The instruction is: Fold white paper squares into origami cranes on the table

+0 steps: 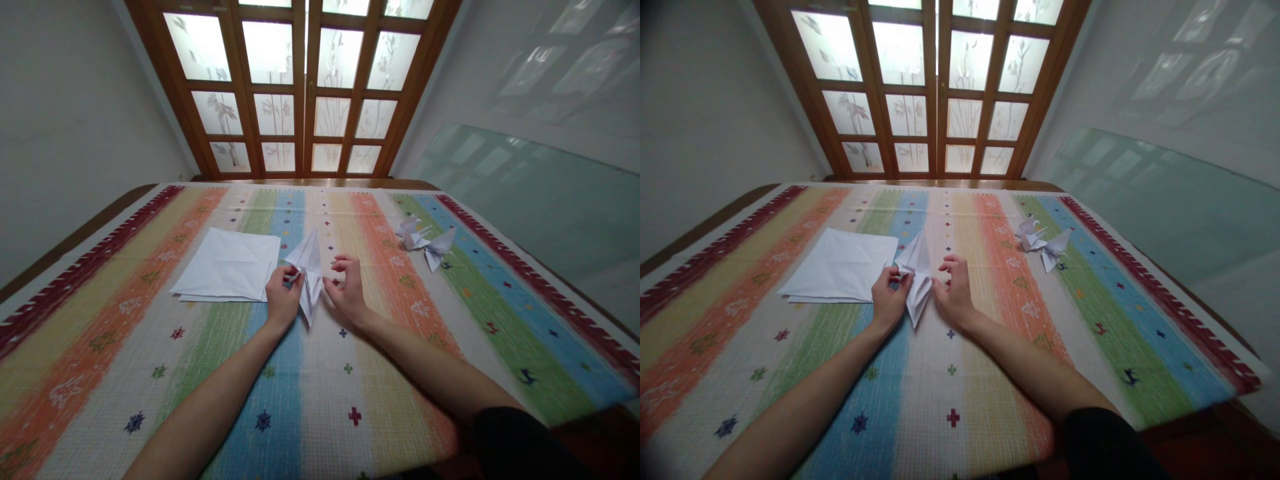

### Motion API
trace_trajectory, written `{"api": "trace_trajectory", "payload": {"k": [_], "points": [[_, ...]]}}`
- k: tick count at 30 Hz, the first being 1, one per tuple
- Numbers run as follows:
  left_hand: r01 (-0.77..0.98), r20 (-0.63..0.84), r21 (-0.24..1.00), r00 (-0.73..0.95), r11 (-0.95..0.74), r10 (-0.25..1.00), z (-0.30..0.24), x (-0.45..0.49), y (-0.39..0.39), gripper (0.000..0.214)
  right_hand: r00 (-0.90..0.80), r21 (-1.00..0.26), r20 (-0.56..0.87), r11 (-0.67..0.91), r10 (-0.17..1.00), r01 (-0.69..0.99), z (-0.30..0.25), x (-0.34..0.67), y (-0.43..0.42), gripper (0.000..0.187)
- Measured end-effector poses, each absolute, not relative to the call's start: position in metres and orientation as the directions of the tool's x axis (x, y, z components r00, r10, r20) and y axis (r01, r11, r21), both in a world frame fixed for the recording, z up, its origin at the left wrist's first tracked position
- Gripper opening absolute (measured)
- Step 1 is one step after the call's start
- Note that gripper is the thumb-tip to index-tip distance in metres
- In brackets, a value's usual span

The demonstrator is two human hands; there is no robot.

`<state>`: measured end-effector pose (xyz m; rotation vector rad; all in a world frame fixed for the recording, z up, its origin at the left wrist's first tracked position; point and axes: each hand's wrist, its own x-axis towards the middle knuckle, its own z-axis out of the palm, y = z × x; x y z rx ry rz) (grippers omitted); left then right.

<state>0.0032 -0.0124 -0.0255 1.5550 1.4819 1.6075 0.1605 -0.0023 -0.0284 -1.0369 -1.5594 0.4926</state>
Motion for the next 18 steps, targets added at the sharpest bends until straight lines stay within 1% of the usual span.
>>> {"api": "trace_trajectory", "payload": {"k": [1,2,3,4,5,6,8,10,12,14,16,18], "points": [[0.342,0.408,0.888,-0.275,-0.309,0.871,-0.024,0.003,-0.013,0.012,-0.042,-0.691,0.647,0.609,0.761,0.390,-0.026,0.162,-0.005,0.018],[0.345,0.406,0.888,-0.278,-0.304,0.870,-0.023,0.003,-0.014,0.013,-0.149,-0.609,0.696,0.688,0.702,0.395,-0.024,0.163,-0.007,0.016],[0.348,0.408,0.886,-0.275,-0.306,0.871,-0.022,0.003,-0.015,0.013,-0.258,-0.546,0.717,0.751,0.648,0.371,-0.023,0.163,-0.009,0.015],[0.346,0.411,0.885,-0.270,-0.311,0.871,-0.022,0.003,-0.016,0.012,-0.342,-0.511,0.716,0.791,0.608,0.336,-0.022,0.164,-0.010,0.014],[0.336,0.411,0.887,-0.269,-0.315,0.871,-0.022,0.004,-0.017,0.011,-0.385,-0.510,0.707,0.805,0.593,0.305,-0.021,0.164,-0.010,0.014],[0.316,0.404,0.895,-0.274,-0.315,0.873,-0.022,0.004,-0.017,0.011,-0.388,-0.537,0.694,0.795,0.607,0.283,-0.022,0.164,-0.009,0.015],[0.243,0.363,0.924,-0.306,-0.296,0.880,-0.024,0.004,-0.014,0.014,-0.337,-0.638,0.648,0.729,0.683,0.248,-0.023,0.165,-0.007,0.019],[0.143,0.304,0.952,-0.353,-0.270,0.885,-0.026,0.003,-0.010,0.019,-0.286,-0.722,0.597,0.658,0.749,0.215,-0.024,0.167,-0.003,0.020],[0.062,0.271,0.961,-0.390,-0.269,0.880,-0.028,0.002,-0.005,0.024,-0.302,-0.741,0.572,0.639,0.762,0.208,-0.025,0.169,0.002,0.019],[0.010,0.255,0.961,-0.402,-0.275,0.879,-0.027,0.001,-0.001,0.027,-0.382,-0.699,0.561,0.668,0.734,0.257,-0.024,0.172,0.007,0.035],[-0.032,0.232,0.964,-0.392,-0.265,0.890,-0.026,0.000,0.000,0.029,-0.473,-0.618,0.541,0.710,0.696,0.337,-0.023,0.175,0.010,0.051],[-0.057,0.208,0.967,-0.382,-0.248,0.900,-0.024,-0.001,-0.001,0.030,-0.519,-0.525,0.537,0.745,0.665,0.411,-0.022,0.177,0.012,0.054]]}}
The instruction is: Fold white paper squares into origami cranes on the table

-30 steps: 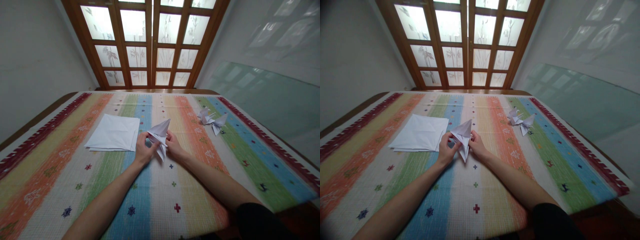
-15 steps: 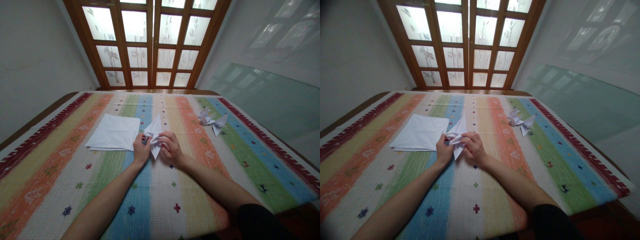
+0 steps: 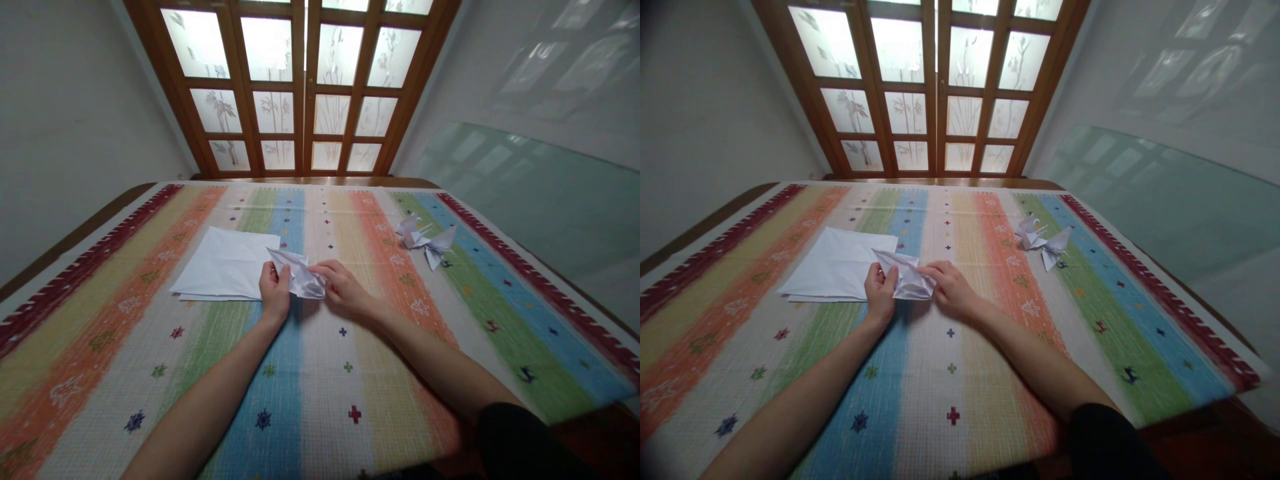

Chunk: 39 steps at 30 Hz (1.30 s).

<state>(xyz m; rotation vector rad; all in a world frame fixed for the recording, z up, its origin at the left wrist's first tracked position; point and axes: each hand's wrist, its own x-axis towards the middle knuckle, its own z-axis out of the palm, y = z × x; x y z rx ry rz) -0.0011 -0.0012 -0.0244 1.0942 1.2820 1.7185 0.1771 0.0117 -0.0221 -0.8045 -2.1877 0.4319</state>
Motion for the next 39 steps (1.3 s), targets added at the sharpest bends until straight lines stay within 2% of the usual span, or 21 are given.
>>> {"api": "trace_trajectory", "payload": {"k": [4,10,15,18,21,24,26,28,30,33,36,39], "points": [[-0.030,0.220,0.967,-0.401,-0.253,0.889,-0.023,-0.002,-0.002,0.032,-0.605,-0.377,0.544,0.814,0.581,0.442,-0.018,0.180,0.011,0.039],[-0.010,0.247,0.960,-0.444,-0.281,0.861,-0.025,-0.004,0.000,0.029,-0.758,-0.253,0.442,0.878,0.479,0.407,-0.010,0.179,0.005,0.029],[0.053,0.297,0.948,-0.501,-0.314,0.813,-0.025,-0.004,-0.001,0.018,-0.767,-0.124,0.483,0.900,0.423,0.418,-0.011,0.179,0.008,0.015],[0.108,0.317,0.944,-0.567,-0.313,0.760,-0.023,-0.006,-0.001,0.014,-0.756,-0.103,0.523,0.909,0.394,0.403,-0.011,0.180,0.010,0.007],[0.146,0.317,0.945,-0.626,-0.292,0.713,-0.022,-0.009,0.002,0.013,-0.748,-0.174,0.544,0.923,0.380,0.342,-0.010,0.181,0.012,0.008],[0.126,0.284,0.954,-0.673,-0.272,0.683,-0.022,-0.011,0.006,0.016,-0.693,-0.386,0.579,0.893,0.430,0.233,-0.005,0.183,0.013,0.007],[0.086,0.247,0.961,-0.700,-0.264,0.671,-0.022,-0.013,0.009,0.019,-0.588,-0.586,0.576,0.788,0.568,0.188,-0.001,0.185,0.014,0.004],[0.060,0.234,0.959,-0.714,-0.276,0.660,-0.023,-0.015,0.010,0.017,-0.425,-0.763,0.529,0.631,0.734,0.141,0.003,0.188,0.017,0.012],[0.081,0.263,0.951,-0.714,-0.297,0.648,-0.024,-0.016,0.010,0.013,-0.245,-0.863,0.478,0.503,0.843,0.047,0.006,0.191,0.022,0.023],[0.141,0.298,0.950,-0.681,-0.280,0.669,-0.027,-0.015,0.009,0.010,-0.057,-0.896,0.432,0.422,0.900,-0.135,0.009,0.193,0.028,0.033],[0.088,0.271,0.957,-0.610,-0.276,0.745,-0.030,-0.012,0.008,0.004,-0.017,-0.902,0.372,0.357,0.928,-0.243,0.011,0.193,0.032,0.038],[-0.045,0.271,0.946,-0.440,-0.322,0.856,-0.032,-0.009,0.008,0.025,0.011,-0.913,0.297,0.287,0.955,-0.290,0.010,0.193,0.033,0.041]]}}
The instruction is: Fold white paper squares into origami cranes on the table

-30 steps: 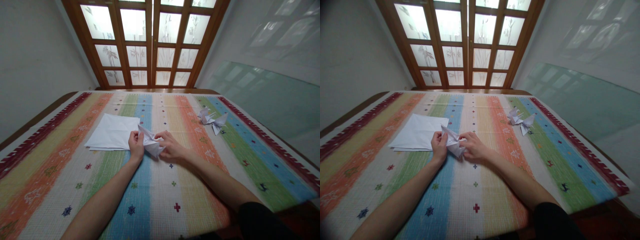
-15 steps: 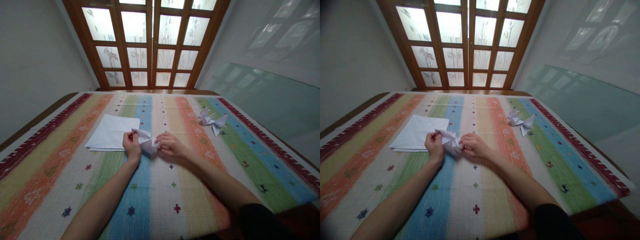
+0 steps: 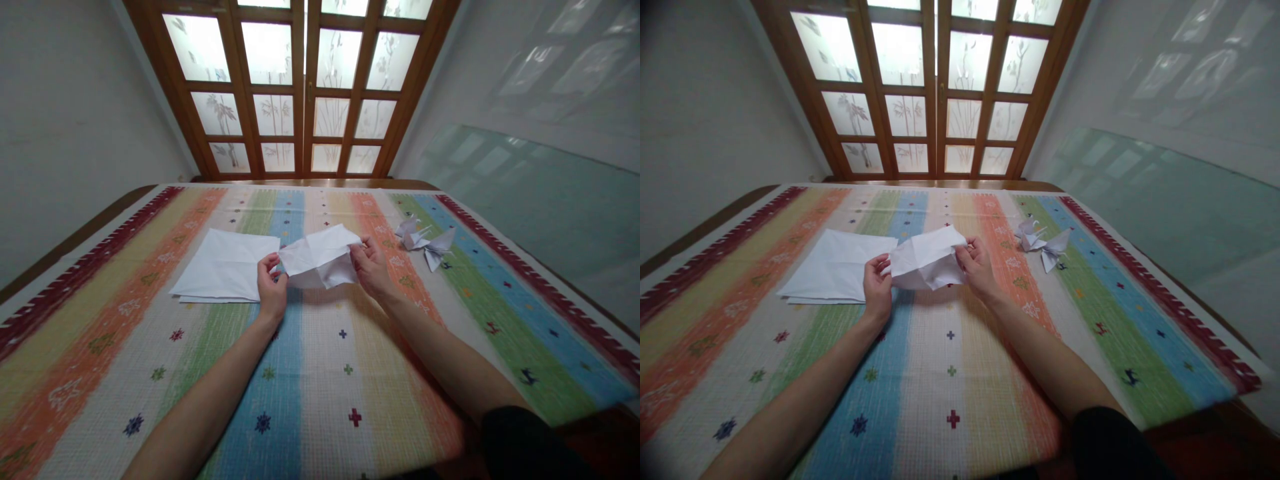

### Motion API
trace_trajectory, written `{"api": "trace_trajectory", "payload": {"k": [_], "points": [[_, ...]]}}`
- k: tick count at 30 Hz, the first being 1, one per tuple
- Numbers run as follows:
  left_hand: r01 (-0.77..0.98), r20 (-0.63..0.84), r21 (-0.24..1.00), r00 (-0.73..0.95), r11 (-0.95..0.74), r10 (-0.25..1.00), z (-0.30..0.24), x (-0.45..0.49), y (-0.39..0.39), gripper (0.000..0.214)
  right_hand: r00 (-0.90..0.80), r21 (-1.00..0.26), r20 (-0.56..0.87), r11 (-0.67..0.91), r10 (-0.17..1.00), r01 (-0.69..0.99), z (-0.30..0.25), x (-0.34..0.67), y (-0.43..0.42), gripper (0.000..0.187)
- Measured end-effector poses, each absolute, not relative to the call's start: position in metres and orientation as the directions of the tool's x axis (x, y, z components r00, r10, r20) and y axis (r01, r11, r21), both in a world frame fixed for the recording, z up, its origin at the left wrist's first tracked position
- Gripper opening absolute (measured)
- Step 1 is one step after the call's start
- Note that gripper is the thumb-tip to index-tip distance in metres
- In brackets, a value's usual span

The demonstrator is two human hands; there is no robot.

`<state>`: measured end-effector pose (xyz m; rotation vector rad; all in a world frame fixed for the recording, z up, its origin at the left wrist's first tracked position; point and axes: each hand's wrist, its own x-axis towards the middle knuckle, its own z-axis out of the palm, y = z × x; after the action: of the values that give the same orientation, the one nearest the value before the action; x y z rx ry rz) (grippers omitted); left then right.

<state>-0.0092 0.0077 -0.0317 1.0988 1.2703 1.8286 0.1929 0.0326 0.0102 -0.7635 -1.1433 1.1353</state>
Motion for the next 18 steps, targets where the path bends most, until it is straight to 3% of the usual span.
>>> {"api": "trace_trajectory", "payload": {"k": [2,5,9,14,18], "points": [[-0.149,0.238,0.946,-0.284,-0.288,0.929,-0.032,-0.007,0.007,0.031,0.040,-0.907,0.262,0.260,0.964,-0.331,0.010,0.192,0.032,0.043],[-0.353,0.102,0.921,-0.190,-0.165,0.976,-0.030,-0.004,0.004,0.049,0.074,-0.887,0.233,0.243,0.970,-0.393,0.008,0.191,0.032,0.042],[-0.649,-0.077,0.751,0.102,0.125,0.992,-0.019,-0.004,-0.002,0.076,0.006,-0.889,0.160,0.146,0.987,-0.435,0.006,0.193,0.032,0.037],[-0.710,-0.050,0.592,0.441,0.382,0.896,-0.004,-0.008,-0.010,0.094,-0.226,-0.870,0.016,-0.097,0.974,-0.484,0.009,0.199,0.031,0.027],[-0.722,-0.003,0.534,0.519,0.440,0.855,-0.004,-0.012,-0.011,0.095,-0.306,-0.809,-0.017,-0.193,0.952,-0.556,0.007,0.198,0.031,0.023]]}}
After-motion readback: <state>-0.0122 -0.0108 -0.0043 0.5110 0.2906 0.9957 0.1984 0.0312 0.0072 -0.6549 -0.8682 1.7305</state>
